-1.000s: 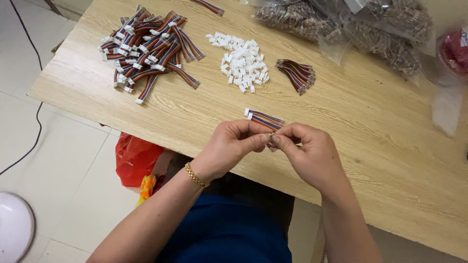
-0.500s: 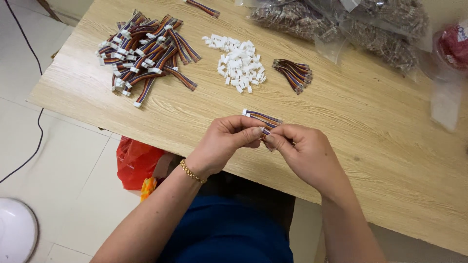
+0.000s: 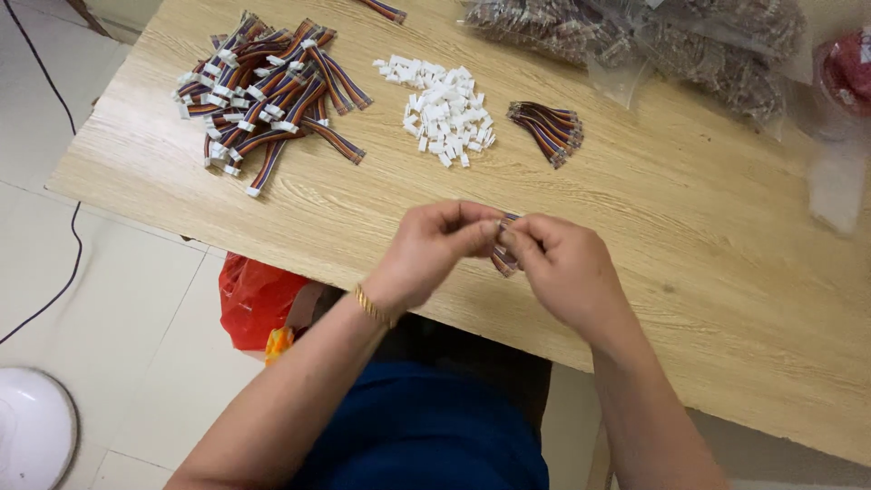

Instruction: Assembling ribbon cables into plastic connector housings

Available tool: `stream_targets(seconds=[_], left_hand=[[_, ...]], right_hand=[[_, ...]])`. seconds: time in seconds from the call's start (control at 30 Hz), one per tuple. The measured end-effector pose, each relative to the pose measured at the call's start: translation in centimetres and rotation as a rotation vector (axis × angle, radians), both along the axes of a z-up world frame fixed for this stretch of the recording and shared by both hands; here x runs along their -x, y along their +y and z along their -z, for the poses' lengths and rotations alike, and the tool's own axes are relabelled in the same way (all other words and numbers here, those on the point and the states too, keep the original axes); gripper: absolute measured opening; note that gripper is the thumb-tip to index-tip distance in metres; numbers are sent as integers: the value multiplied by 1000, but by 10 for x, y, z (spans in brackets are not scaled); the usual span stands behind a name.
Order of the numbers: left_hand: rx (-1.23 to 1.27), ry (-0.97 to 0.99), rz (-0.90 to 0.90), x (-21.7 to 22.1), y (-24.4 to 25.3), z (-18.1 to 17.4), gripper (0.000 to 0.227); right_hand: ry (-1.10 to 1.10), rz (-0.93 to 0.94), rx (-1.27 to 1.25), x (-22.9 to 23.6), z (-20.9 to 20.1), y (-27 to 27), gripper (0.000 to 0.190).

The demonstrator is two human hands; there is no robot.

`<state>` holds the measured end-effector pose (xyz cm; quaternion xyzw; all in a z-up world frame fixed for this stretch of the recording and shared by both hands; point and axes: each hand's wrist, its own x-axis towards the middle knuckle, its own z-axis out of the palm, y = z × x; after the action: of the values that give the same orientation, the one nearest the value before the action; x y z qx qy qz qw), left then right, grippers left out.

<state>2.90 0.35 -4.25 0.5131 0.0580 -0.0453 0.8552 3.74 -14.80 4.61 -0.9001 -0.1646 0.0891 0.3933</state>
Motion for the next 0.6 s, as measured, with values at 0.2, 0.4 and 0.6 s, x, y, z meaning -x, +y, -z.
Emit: stream_targets(seconds=[0.2,0.4,0.6], left_hand=[[105,64,-56,-33,28,8,30],[282,123,-53,-12,12,3,51],[179,158,-74,2,-25,6,38]], right_hand=[[283,77,-329,-18,23,-26,16],[226,224,-499,-10,40,-25,15],[152,254,-438,0,45,-14,16]])
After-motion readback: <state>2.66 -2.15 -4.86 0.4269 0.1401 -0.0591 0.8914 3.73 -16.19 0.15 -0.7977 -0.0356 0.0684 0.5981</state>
